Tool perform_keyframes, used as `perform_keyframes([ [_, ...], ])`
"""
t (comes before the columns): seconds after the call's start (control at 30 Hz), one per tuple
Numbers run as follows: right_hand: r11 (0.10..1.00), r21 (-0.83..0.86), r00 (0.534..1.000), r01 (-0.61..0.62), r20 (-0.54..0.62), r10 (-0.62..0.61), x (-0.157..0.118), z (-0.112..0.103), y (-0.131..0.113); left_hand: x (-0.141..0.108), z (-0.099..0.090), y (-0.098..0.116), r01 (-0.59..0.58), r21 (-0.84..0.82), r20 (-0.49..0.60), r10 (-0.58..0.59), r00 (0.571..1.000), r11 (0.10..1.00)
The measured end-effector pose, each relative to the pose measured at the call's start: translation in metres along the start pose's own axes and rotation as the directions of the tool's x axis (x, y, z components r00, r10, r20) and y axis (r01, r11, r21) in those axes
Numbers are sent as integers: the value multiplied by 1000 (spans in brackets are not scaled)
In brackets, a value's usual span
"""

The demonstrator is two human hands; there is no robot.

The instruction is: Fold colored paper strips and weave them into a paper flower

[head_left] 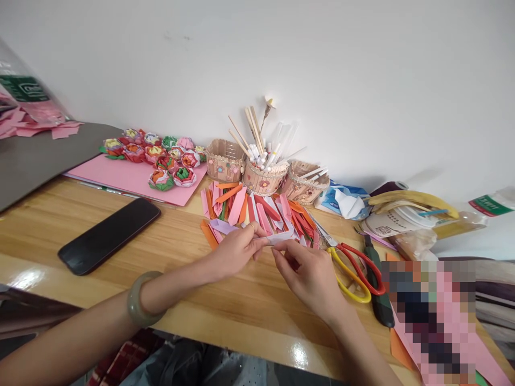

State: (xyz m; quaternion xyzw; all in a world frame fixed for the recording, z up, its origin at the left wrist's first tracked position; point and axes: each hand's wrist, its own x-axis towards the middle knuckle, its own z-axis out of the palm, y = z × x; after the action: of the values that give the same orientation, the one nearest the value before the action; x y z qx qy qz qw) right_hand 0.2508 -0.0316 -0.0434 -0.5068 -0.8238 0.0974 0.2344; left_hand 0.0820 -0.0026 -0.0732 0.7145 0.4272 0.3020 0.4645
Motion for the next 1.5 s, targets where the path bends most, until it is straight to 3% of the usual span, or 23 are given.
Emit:
perform_keyframes([
  [0.13,999,33,1000,3,-6,-3,0,0,0,5,0,1,43,-351,63,-23,998,935],
  [0.37,996,85,999,17,26,-19,3,3,-1,7,3,8,157,-593,63,-149,987,790],
  [0.53,991,134,996,-8,90,-4,5,0,2,4,2,8,206,-693,120,-171,978,691],
  [0.77,966,258,985,-25,172,-20,8,-9,7,2,-3,9,352,-794,301,-181,936,496],
  [0.93,940,331,976,-80,218,6,10,-8,12,2,-5,7,388,-819,359,-151,921,423],
  [1.23,789,592,965,-164,262,5,12,-4,21,-2,-6,8,404,-825,417,-58,907,394],
  [1.4,821,565,955,-82,280,-97,14,-4,25,-3,-7,12,445,-747,487,-51,872,494],
  [1.5,842,531,948,-93,307,-88,14,-4,28,-4,-8,16,426,-693,462,-94,882,582],
])
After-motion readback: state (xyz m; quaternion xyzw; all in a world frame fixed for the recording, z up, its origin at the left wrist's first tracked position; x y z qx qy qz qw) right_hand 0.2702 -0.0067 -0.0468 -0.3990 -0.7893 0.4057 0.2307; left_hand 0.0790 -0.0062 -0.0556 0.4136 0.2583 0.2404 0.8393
